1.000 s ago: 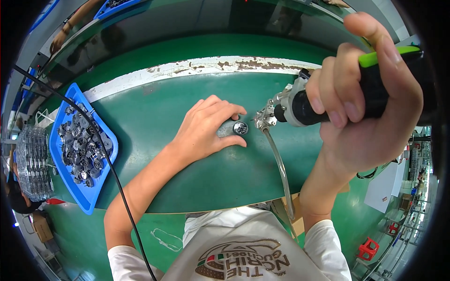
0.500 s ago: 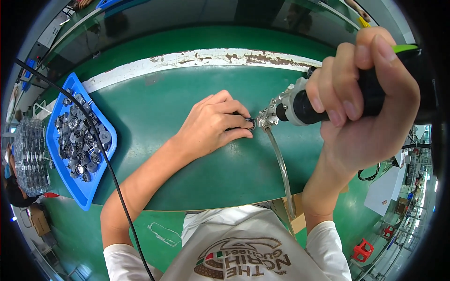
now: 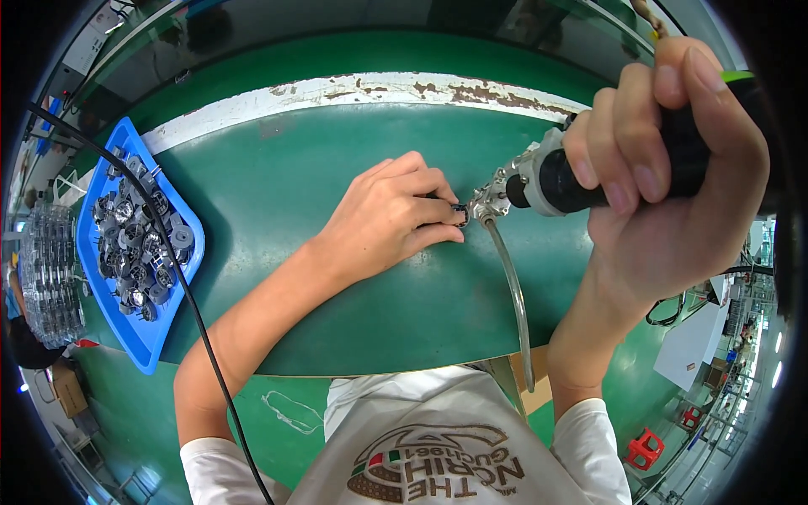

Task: The person assembles small circular electronic components on a factory workbench using an electric screwdriver.

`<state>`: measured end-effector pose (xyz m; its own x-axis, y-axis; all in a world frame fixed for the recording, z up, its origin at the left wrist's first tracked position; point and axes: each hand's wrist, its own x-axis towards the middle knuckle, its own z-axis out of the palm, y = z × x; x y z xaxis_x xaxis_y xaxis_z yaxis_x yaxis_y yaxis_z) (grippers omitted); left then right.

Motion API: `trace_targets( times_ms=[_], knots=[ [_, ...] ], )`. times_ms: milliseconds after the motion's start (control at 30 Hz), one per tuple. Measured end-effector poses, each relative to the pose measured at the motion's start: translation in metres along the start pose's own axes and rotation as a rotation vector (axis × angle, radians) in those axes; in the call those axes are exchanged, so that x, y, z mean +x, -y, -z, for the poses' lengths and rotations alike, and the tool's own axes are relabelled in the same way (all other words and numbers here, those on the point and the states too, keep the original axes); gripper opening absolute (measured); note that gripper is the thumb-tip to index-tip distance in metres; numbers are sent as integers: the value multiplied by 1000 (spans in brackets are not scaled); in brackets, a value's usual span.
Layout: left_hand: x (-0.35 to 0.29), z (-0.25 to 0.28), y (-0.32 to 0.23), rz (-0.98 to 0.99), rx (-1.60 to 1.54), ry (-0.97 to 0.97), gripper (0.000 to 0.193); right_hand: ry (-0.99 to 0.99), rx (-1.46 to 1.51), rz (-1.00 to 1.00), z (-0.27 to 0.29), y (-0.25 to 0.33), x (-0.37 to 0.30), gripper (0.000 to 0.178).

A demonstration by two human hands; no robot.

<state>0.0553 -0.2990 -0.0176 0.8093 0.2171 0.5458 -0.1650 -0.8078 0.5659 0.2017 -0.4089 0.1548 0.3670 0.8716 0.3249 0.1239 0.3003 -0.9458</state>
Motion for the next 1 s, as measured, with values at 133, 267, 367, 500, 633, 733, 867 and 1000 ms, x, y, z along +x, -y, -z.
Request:
trace_targets(
  times_ms=[133,267,367,500,633,733,867,1000],
  knots=[
    [0,1,0,1,12,10,18,-16,-16,10,-7,2,1,26],
    [1,-1,1,-6,7,-1,18,44,86,51,3,-5,4,25],
    [0,0,1,-8,12,3,19,-20,-27,31,-7,-1,1,25],
    [1,1,0,-14,26,7,20,-21,5,-1,-1,-8,3,26],
    [0,-1,0,-22,40,-4,21,5,88,80,0,-9,5,27],
    [-1,-1,-1,-20,49,-15,21,5,-11,12,-6,-7,9,27],
    [0,-3,-1,-13,30,-26,22,11,-10,29,-6,-8,11,28],
    [-1,-4,-2,-4,25,-23,23,20,26,25,-6,-10,13,28]
  ],
)
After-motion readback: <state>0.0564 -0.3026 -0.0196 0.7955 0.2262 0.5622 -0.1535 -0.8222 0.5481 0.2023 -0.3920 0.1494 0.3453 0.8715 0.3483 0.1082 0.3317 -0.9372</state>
